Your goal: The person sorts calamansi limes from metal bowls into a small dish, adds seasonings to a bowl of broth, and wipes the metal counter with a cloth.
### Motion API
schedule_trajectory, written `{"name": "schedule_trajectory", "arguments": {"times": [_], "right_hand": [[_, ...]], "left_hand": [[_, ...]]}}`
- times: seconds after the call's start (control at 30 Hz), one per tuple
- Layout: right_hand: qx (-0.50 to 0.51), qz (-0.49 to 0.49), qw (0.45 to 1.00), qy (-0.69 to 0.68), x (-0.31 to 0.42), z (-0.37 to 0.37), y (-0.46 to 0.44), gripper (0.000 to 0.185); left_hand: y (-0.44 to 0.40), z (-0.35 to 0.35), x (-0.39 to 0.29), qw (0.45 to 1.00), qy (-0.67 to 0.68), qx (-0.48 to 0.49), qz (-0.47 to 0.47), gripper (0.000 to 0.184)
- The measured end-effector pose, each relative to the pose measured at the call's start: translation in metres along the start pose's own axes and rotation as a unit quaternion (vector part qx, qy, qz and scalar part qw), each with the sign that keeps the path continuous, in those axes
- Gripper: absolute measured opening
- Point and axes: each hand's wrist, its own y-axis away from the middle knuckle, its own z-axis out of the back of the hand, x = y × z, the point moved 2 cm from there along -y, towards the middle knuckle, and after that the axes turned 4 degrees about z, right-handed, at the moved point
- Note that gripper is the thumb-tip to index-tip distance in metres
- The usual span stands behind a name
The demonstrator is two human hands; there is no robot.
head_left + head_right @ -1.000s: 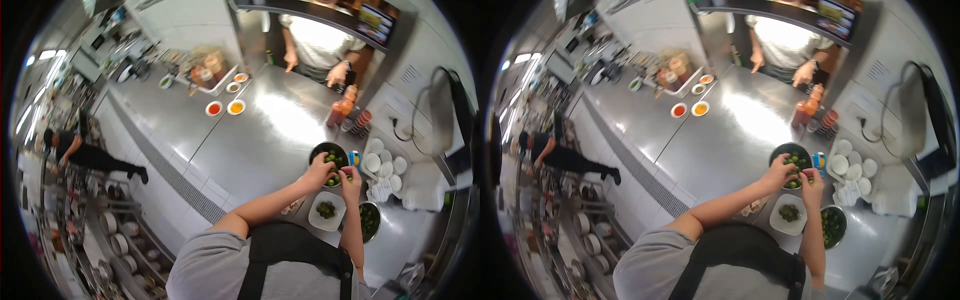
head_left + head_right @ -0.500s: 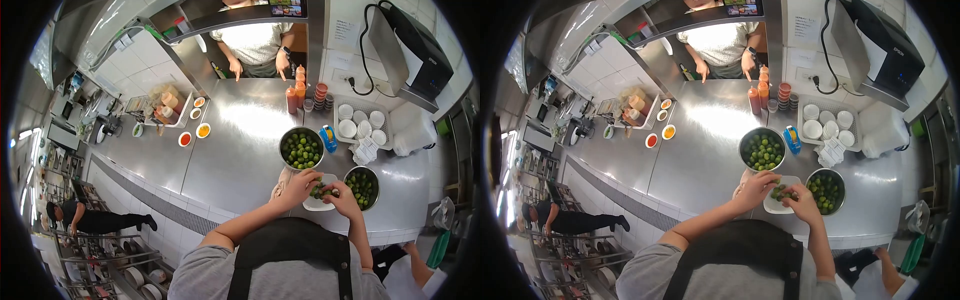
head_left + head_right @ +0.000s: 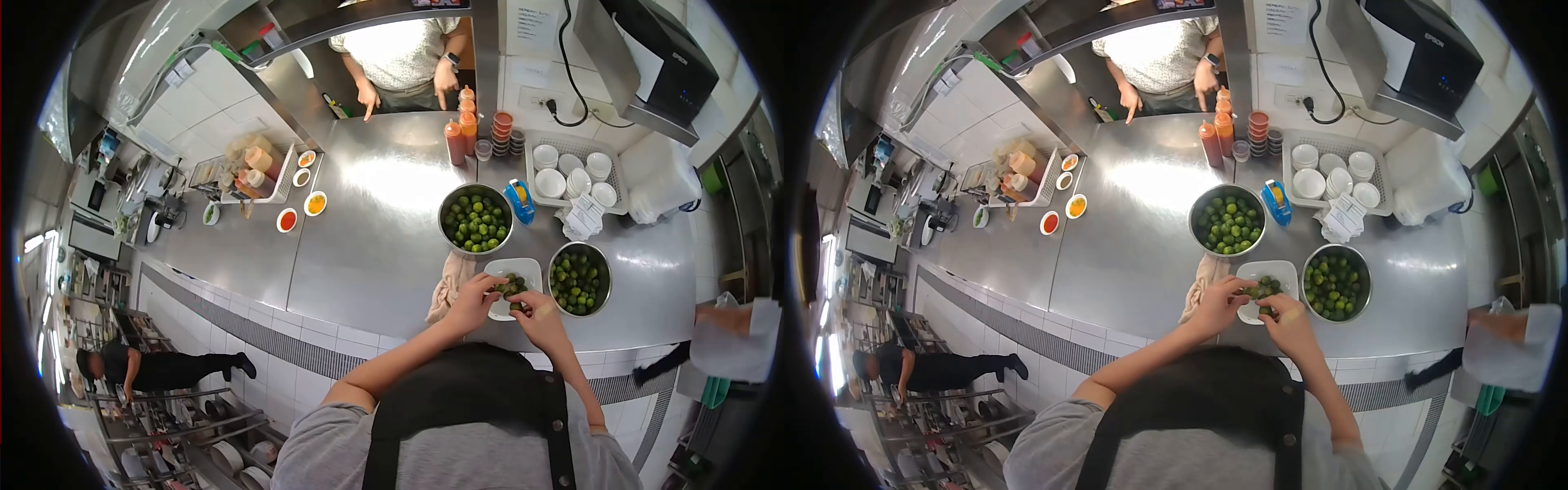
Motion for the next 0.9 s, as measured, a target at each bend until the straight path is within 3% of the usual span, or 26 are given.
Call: {"name": "schedule_trajectory", "arguments": {"times": [0.17,0.23,0.3,0.33,0.4,0.47,0.57,0.63,0.8,0.9], "right_hand": [[-0.049,0.050,0.998,-0.009,-0.017,0.010,-0.002,0.018],[-0.090,0.086,0.992,0.006,-0.023,0.027,-0.002,0.016],[-0.140,0.116,0.981,0.073,-0.025,0.051,-0.006,0.013],[-0.152,0.080,0.983,0.071,-0.016,0.061,-0.006,0.011],[-0.187,0.075,0.976,0.081,0.000,0.072,-0.013,0.012],[-0.214,0.143,0.964,0.058,0.015,0.065,-0.030,0.020],[-0.162,0.186,0.969,0.001,0.046,0.043,-0.065,0.021],[-0.159,0.241,0.957,-0.025,0.032,0.024,-0.101,0.026],[-0.133,0.034,0.983,-0.121,0.016,0.045,-0.098,0.023],[-0.180,0.009,0.982,-0.059,-0.034,0.084,-0.062,0.019]], "left_hand": [[0.008,-0.004,0.011,1.000,-0.007,-0.007,0.027,0.027],[0.004,-0.005,0.021,0.996,-0.083,-0.005,-0.007,0.025],[-0.003,-0.011,0.033,0.997,-0.079,-0.012,-0.006,0.024],[-0.007,-0.012,0.031,0.996,-0.091,-0.022,-0.004,0.026],[-0.013,-0.022,0.032,0.995,-0.090,-0.032,-0.004,0.028],[-0.020,-0.034,0.036,0.997,-0.068,-0.035,-0.006,0.031],[-0.021,-0.047,0.036,0.985,-0.136,-0.026,-0.105,0.034],[-0.022,-0.044,0.039,0.984,-0.139,-0.036,-0.110,0.033],[-0.010,0.006,0.041,0.991,-0.096,-0.097,-0.011,0.024],[0.008,0.044,0.043,0.984,-0.085,-0.154,0.013,0.017]]}}
